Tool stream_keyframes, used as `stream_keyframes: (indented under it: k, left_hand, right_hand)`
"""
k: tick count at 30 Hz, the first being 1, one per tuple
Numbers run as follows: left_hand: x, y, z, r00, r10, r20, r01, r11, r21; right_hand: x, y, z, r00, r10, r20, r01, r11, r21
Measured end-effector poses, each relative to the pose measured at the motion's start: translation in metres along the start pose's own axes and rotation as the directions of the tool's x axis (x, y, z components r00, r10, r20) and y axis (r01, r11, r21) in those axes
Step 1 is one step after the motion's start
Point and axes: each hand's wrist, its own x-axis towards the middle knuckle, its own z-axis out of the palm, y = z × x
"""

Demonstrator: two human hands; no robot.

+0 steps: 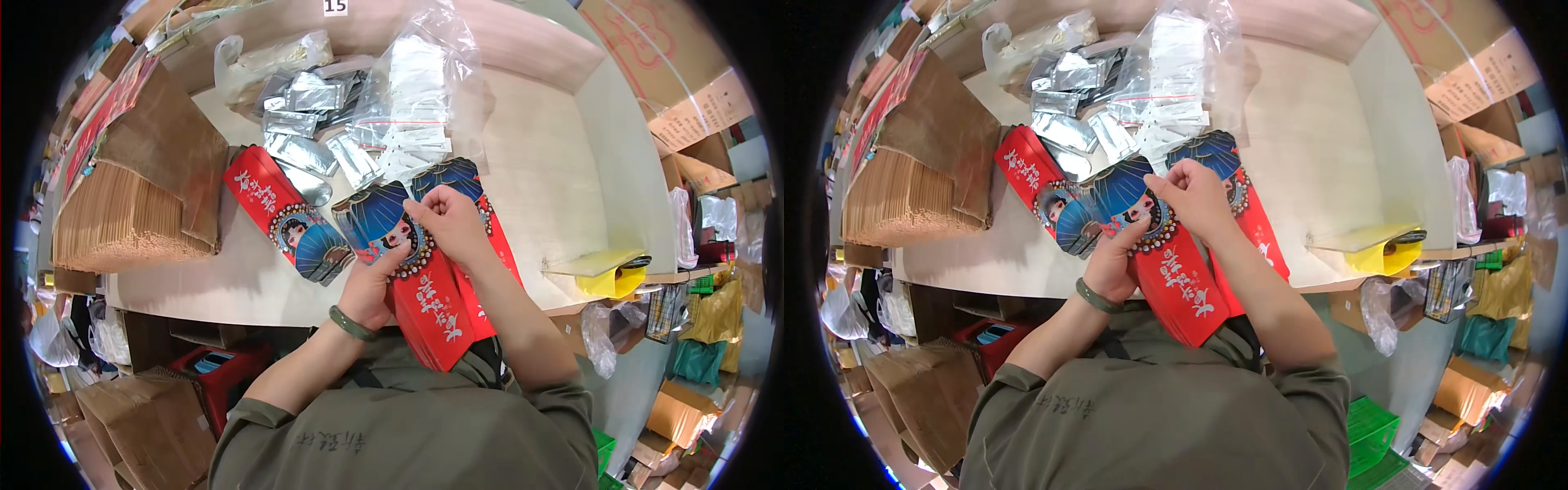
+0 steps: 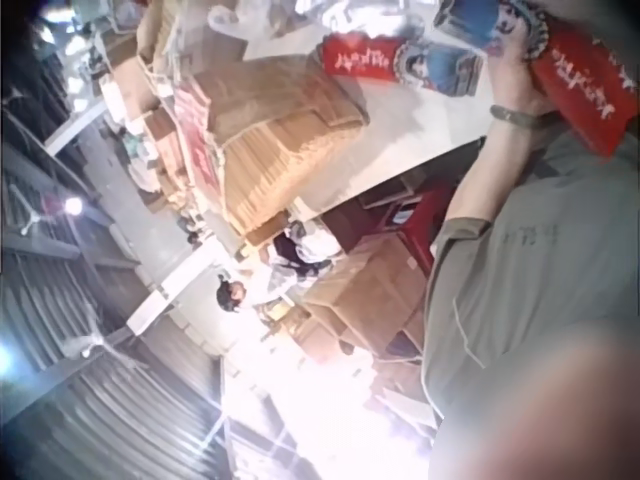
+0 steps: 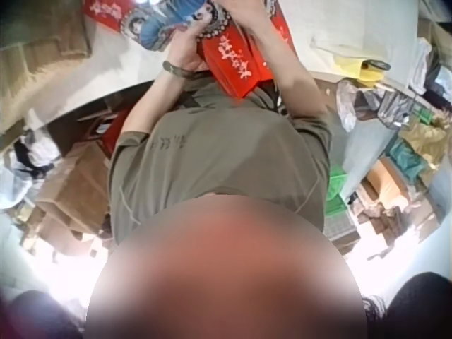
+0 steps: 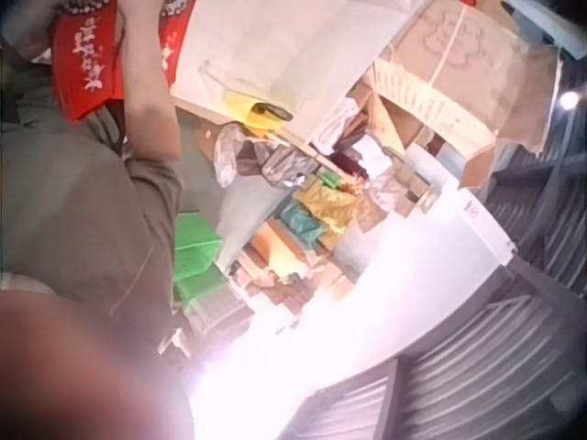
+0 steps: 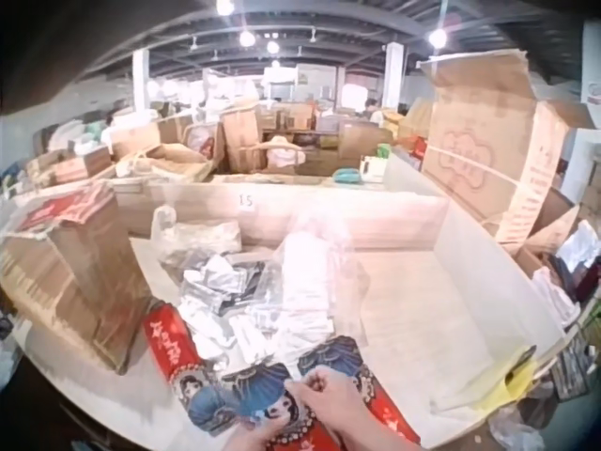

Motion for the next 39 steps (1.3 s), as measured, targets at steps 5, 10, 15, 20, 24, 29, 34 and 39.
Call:
stream_keyframes:
  k: [5,10,15,20,24,29,34,39]
  left_hand:
    - [0.001,0.000,0.013,0.997,-0.072,0.021,0.074,0.988,-0.137]
    - [0.020,0.019,0.007,0.990,-0.137,-0.019,0.136,0.990,-0.022]
    - [0.038,0.057,0.005,0.924,-0.343,0.167,0.325,0.937,0.127]
    - [0.020,0.038,-0.017,0.950,-0.312,0.032,0.305,0.943,0.134]
    - [0.011,0.029,-0.022,0.977,-0.212,-0.025,0.212,0.954,0.213]
    - [0.012,0.013,-0.030,0.980,-0.190,-0.061,0.195,0.976,0.097]
    - [0.012,0.013,-0.027,0.988,-0.108,-0.110,0.119,0.988,0.098]
    - [0.009,0.010,-0.016,0.988,-0.099,-0.119,0.112,0.988,0.111]
  right_hand:
    - [0.003,-0.006,0.004,0.998,-0.049,-0.027,0.050,0.996,0.069]
    - [0.003,-0.006,0.006,0.998,-0.047,-0.042,0.051,0.994,0.101]
    - [0.005,0.000,0.007,0.977,-0.025,-0.214,0.077,0.968,0.239]
    - [-0.018,0.026,0.007,0.972,0.068,-0.224,0.011,0.942,0.334]
    - [-0.044,0.014,0.016,0.981,0.081,-0.178,-0.018,0.944,0.330]
    - [-0.045,0.047,-0.009,0.974,0.057,-0.219,-0.030,0.992,0.123]
    - [-0.019,0.021,-0.063,0.913,-0.118,-0.390,-0.017,0.945,-0.326]
    - [-0.020,0.018,-0.026,0.848,-0.402,-0.346,0.138,0.797,-0.588]
